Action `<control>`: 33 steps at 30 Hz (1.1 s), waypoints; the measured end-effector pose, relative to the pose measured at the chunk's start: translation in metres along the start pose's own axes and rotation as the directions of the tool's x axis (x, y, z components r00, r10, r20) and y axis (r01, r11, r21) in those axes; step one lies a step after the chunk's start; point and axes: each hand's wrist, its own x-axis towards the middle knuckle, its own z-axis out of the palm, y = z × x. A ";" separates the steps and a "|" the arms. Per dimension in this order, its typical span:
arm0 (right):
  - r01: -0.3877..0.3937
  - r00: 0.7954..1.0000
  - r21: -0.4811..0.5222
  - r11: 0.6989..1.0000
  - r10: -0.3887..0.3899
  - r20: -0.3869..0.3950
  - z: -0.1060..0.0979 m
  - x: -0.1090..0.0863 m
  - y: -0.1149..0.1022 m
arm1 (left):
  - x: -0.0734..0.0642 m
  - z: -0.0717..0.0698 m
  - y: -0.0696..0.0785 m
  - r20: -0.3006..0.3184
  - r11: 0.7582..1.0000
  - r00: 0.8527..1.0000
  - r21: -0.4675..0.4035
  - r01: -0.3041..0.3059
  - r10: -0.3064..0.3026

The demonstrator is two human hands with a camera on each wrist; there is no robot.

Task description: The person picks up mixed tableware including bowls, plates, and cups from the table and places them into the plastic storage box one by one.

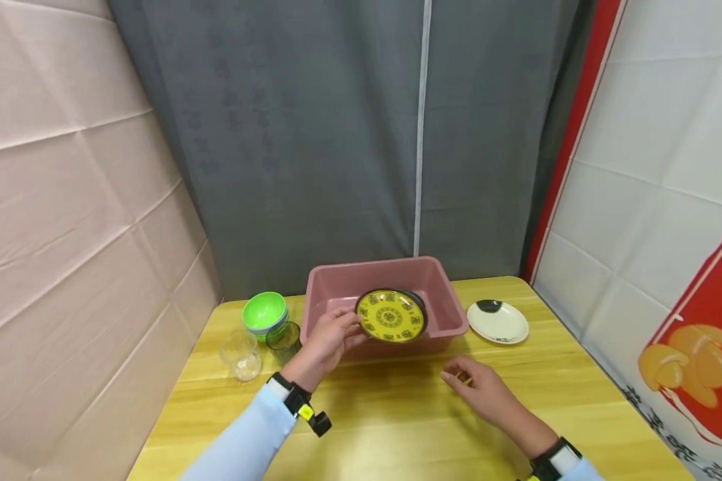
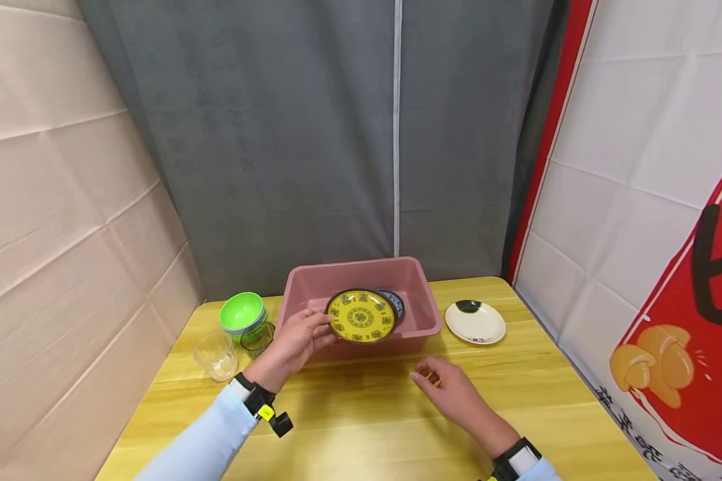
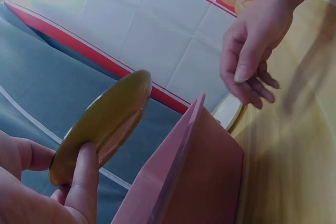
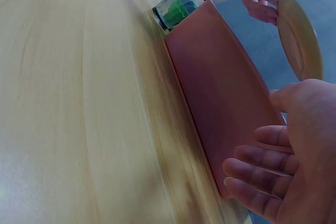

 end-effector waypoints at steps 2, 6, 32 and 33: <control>-0.003 1.000 -0.006 1.000 0.003 0.013 -0.001 -0.001 0.002 | 0.009 0.002 0.002 0.002 1.000 1.000 0.019 0.001 -0.001; -0.029 0.999 -0.006 1.000 0.029 0.036 -0.002 -0.004 0.004 | 0.028 0.006 0.005 -0.003 0.999 1.000 0.042 0.027 -0.026; 0.005 0.993 0.024 1.000 -0.008 0.115 -0.006 -0.025 0.007 | 0.136 0.015 -0.010 -0.058 0.910 0.991 0.391 0.137 -0.125; 0.008 0.993 0.026 1.000 -0.011 0.117 -0.007 -0.025 0.007 | 0.138 0.015 -0.010 -0.055 0.908 0.990 0.395 0.141 -0.130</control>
